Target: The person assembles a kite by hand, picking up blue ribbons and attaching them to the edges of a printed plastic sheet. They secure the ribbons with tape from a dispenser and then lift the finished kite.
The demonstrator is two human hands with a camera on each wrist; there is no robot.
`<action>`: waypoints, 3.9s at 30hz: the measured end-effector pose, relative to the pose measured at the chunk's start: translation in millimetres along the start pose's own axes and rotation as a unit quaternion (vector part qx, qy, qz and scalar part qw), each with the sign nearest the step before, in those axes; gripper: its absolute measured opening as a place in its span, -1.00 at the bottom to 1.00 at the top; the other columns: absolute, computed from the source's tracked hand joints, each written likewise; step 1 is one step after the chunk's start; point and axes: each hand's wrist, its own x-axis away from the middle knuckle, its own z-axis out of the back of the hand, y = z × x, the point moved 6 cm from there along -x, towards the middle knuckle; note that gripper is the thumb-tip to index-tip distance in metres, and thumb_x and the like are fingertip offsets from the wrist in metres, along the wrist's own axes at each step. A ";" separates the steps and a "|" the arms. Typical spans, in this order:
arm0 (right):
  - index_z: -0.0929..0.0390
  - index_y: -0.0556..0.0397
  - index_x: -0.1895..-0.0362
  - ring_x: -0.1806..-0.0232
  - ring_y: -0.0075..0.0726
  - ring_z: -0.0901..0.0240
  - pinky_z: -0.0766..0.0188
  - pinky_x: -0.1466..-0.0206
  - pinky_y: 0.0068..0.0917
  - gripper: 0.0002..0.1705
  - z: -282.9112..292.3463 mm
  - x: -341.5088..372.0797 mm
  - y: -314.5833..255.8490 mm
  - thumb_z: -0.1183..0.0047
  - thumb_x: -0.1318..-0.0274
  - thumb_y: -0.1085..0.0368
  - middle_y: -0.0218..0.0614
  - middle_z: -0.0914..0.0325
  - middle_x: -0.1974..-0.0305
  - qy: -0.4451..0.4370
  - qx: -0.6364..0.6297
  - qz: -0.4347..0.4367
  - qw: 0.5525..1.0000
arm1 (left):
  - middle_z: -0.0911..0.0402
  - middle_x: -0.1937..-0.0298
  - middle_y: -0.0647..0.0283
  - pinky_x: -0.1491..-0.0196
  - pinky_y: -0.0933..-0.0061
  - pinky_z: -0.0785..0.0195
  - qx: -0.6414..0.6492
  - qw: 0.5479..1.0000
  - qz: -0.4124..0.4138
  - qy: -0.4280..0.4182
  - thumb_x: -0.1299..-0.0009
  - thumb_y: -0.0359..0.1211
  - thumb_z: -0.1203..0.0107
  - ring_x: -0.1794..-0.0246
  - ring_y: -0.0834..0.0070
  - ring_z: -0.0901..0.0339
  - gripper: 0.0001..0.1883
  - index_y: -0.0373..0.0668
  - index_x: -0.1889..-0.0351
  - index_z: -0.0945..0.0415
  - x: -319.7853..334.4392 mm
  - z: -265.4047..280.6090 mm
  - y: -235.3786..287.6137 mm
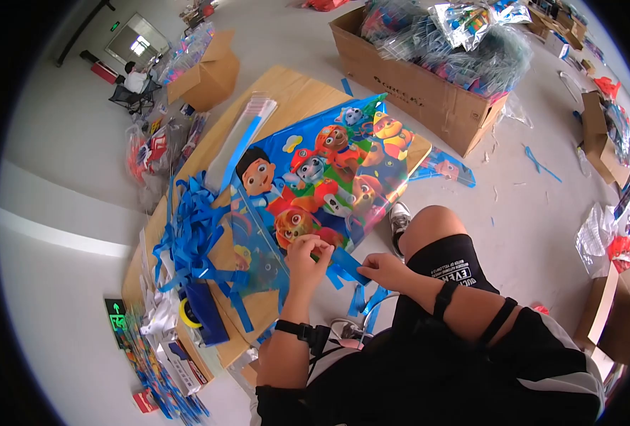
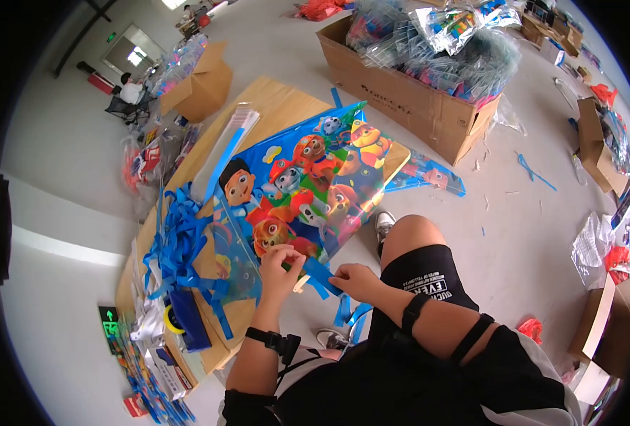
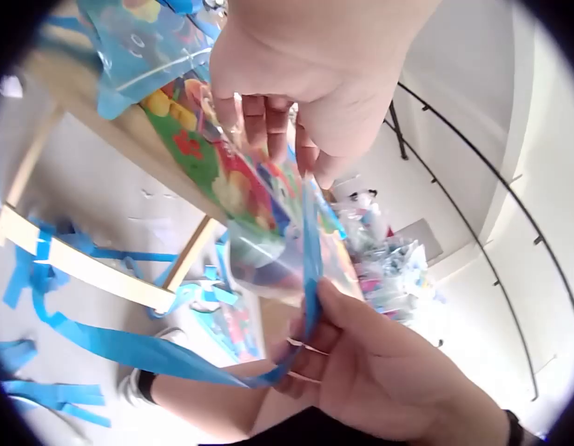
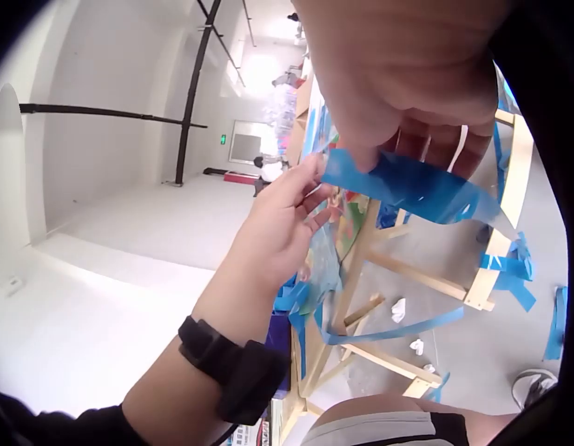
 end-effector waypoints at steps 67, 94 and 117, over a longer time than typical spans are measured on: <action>-0.69 0.13 0.28 0.36 -0.26 -0.58 -0.49 0.21 -0.32 -0.61 8.1 -23.8 19.1 -0.30 -0.15 0.02 -0.19 -0.66 0.39 0.001 0.031 -0.035 0.999 | -0.53 0.12 0.29 0.10 0.40 -0.42 -0.040 0.997 0.043 0.043 -0.15 -0.35 -0.48 0.10 0.40 -0.49 -0.82 -0.14 0.38 -0.69 -7.4 -29.2 -25.6; -0.44 0.21 -0.24 -0.24 -0.15 -0.48 -0.40 -0.29 -0.32 -0.54 8.4 -28.7 40.2 -0.02 -0.24 0.45 -0.06 -0.54 -0.17 0.024 -0.020 0.055 0.998 | -0.49 -0.34 0.32 -0.12 0.17 -0.38 -0.241 0.968 -0.059 -0.050 -0.26 -0.56 -0.03 -0.13 0.22 -0.48 -0.46 -0.08 -0.26 -0.52 39.6 -19.5 30.7; -0.52 0.10 -0.03 0.27 -0.51 -0.50 -0.44 0.23 -0.55 -0.82 10.3 -4.2 19.2 0.04 -0.44 0.35 -0.37 -0.58 0.26 -0.015 -0.083 -0.004 0.996 | -0.59 0.20 0.18 0.12 0.29 -0.44 -0.039 0.928 0.269 0.253 -0.20 -0.31 -0.39 0.19 0.26 -0.56 -0.57 -0.17 -0.02 -0.58 183.6 115.9 -83.9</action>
